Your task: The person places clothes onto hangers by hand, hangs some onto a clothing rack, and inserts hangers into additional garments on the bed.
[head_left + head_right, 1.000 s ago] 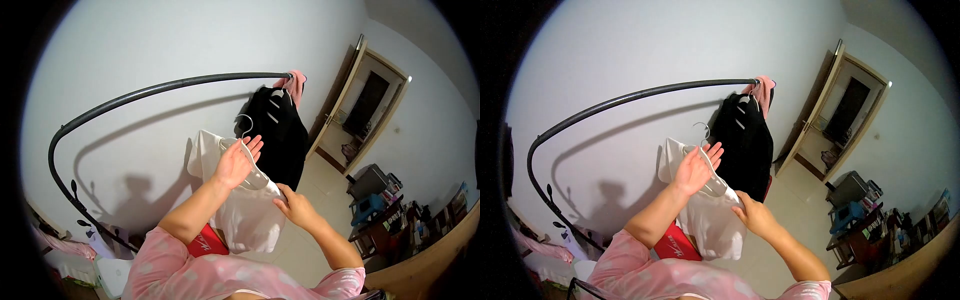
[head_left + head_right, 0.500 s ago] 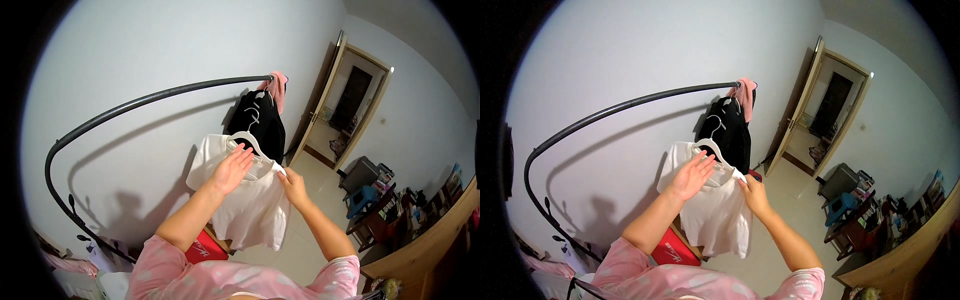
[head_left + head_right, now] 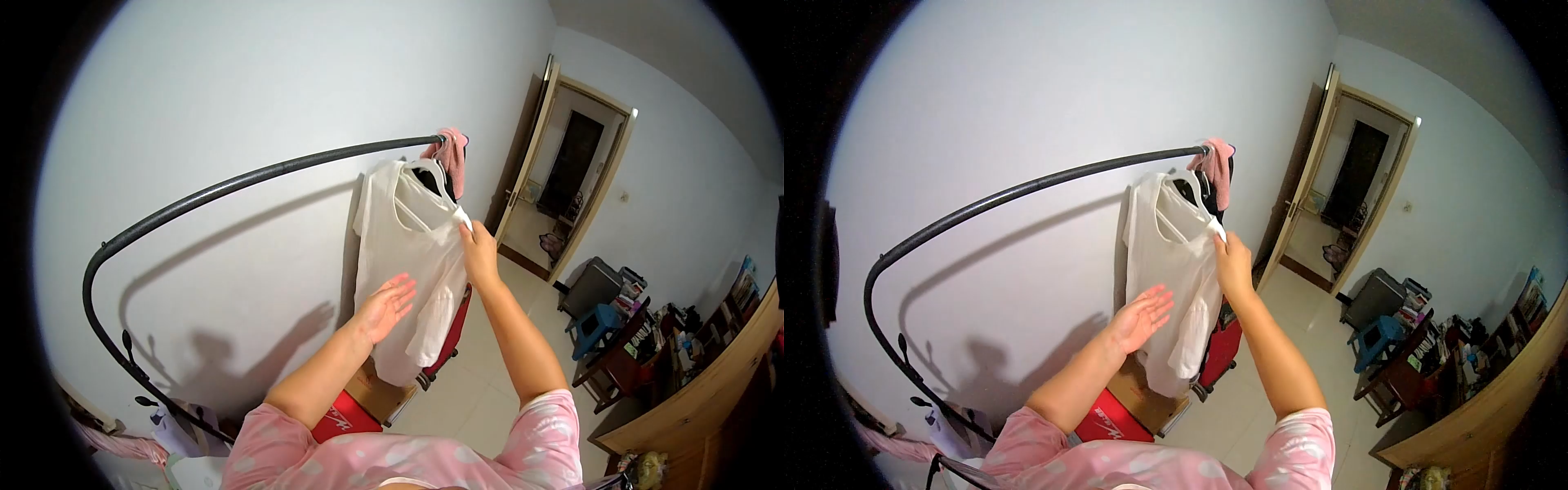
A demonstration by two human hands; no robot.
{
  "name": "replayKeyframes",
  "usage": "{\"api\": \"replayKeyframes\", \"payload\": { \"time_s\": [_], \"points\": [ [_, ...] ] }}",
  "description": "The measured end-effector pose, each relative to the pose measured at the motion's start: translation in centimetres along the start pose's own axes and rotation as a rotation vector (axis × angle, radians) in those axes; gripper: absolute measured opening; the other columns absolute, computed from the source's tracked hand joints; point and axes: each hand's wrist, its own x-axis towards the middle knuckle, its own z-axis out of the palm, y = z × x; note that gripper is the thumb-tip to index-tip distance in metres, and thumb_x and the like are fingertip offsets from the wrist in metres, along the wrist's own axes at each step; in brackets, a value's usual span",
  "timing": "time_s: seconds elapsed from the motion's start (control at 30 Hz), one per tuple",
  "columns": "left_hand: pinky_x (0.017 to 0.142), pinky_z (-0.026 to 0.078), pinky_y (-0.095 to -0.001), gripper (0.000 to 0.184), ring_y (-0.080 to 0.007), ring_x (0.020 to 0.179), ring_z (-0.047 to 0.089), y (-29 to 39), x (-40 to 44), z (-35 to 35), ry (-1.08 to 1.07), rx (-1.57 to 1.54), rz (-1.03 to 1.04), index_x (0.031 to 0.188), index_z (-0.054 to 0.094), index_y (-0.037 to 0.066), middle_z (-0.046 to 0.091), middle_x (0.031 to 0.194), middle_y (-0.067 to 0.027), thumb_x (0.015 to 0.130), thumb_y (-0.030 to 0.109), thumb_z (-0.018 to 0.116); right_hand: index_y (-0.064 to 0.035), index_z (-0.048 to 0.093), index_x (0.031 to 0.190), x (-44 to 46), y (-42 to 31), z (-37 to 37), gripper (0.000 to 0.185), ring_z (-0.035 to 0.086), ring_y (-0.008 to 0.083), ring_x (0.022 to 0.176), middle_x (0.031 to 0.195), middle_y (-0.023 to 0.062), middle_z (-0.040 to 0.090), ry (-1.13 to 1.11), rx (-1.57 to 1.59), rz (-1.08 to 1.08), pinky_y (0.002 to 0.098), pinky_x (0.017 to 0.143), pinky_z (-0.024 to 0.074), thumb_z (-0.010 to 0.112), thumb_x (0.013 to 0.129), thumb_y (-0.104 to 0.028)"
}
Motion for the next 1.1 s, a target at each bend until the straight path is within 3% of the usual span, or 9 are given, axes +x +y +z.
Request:
{"api": "replayKeyframes", "payload": {
  "time_s": [0.1,0.2,0.4,0.5,0.7,0.8,0.87,1.0,1.1],
  "points": [
    [0.105,0.033,-0.0353,0.041,-0.0199,0.127,0.044,-0.2,0.0,-0.4,0.001,-0.015,0.0,0.132,0.043,0.011,0.048,0.136,-0.0059,0.094,0.019,0.053,0.0054,0.051,0.085,2.0,-0.7,0.9,0.032,0.054,0.0479,0.076,0.081,0.0279,0.06,0.007,-0.017,-0.01,0.0479,0.067,0.0423,0.054,0.093,-0.025],
    [0.105,0.034,-0.0347,0.036,-0.0205,0.127,0.044,0.3,-0.8,-0.3,0.014,-0.015,-0.003,0.129,0.046,0.01,0.05,0.134,-0.0062,0.094,0.018,0.053,0.0043,0.052,0.087,3.3,-1.2,1.8,0.029,0.056,0.0482,0.082,0.082,0.0284,0.06,0.008,-0.036,-0.012,0.0502,0.07,0.0422,0.054,0.093,-0.024],
    [0.109,0.027,-0.0358,0.038,-0.0181,0.129,0.041,1.0,-2.3,-1.6,0.027,-0.033,0.022,0.127,0.046,0.009,0.049,0.134,-0.005,0.092,0.021,0.056,0.0018,0.053,0.086,4.7,1.2,3.7,0.026,0.057,0.0485,0.083,0.083,0.0285,0.061,-0.033,-0.165,-0.047,0.0531,0.07,0.0427,0.054,0.092,-0.024],
    [0.108,0.028,-0.0351,0.037,-0.018,0.129,0.041,1.1,-3.0,-2.2,0.059,-0.023,0.028,0.126,0.046,0.009,0.049,0.134,-0.0046,0.092,0.021,0.057,0.0031,0.055,0.093,4.2,1.5,4.1,0.03,0.057,0.0476,0.084,0.085,0.0292,0.06,-0.057,-0.251,-0.031,0.0496,0.072,0.0437,0.055,0.092,-0.027],
    [0.106,0.03,-0.0345,0.036,-0.0179,0.128,0.042,1.4,-3.9,-2.8,0.065,-0.007,0.012,0.126,0.047,0.01,0.05,0.133,-0.004,0.092,0.021,0.055,-0.0002,0.049,0.094,4.6,6.0,3.7,0.029,0.058,0.0488,0.083,0.085,0.0281,0.062,-0.128,-0.262,-0.076,0.0553,0.072,0.0443,0.055,0.091,-0.028],
    [0.105,0.031,-0.0346,0.035,-0.0184,0.128,0.043,1.6,-4.5,-2.8,0.065,-0.006,0.003,0.126,0.047,0.009,0.05,0.133,-0.0044,0.093,0.02,0.053,-0.0028,0.047,0.12,3.8,6.9,2.1,0.043,0.058,0.0418,0.102,0.107,0.0261,0.061,-0.164,-0.299,-0.047,0.0467,0.086,0.0454,0.064,0.083,-0.017],
    [0.103,0.033,-0.0341,0.035,-0.0186,0.127,0.044,1.4,-4.9,-2.8,0.062,-0.005,-0.008,0.126,0.047,0.009,0.05,0.133,-0.0048,0.092,0.019,0.053,-0.0051,0.04,0.133,2.5,7.3,0.7,0.066,0.051,0.0372,0.118,0.126,0.0227,0.054,-0.187,-0.336,-0.03,0.0422,0.097,0.0424,0.07,0.074,-0.007],
    [0.098,0.038,-0.0324,0.033,-0.0181,0.122,0.048,0.2,-5.4,-3.8,0.038,-0.034,-0.055,0.124,0.048,0.009,0.053,0.128,-0.0054,0.092,0.018,0.054,-0.0083,0.033,0.138,-2.9,8.8,-1.5,0.073,0.053,0.0388,0.109,0.12,0.0191,0.051,-0.15,-0.551,-0.021,0.0435,0.089,0.0468,0.067,0.074,-0.005],
    [0.092,0.041,-0.0306,0.03,-0.017,0.118,0.051,-1.5,-6.1,-3.4,0.022,-0.042,-0.129,0.12,0.051,0.009,0.056,0.124,-0.0049,0.091,0.017,0.055,-0.009,0.037,0.136,-9.9,9.6,-2.8,0.062,0.053,0.038,0.108,0.116,0.0199,0.052,-0.194,-0.531,-0.006,0.0443,0.089,0.0466,0.06,0.078,-0.006]
  ]
}}
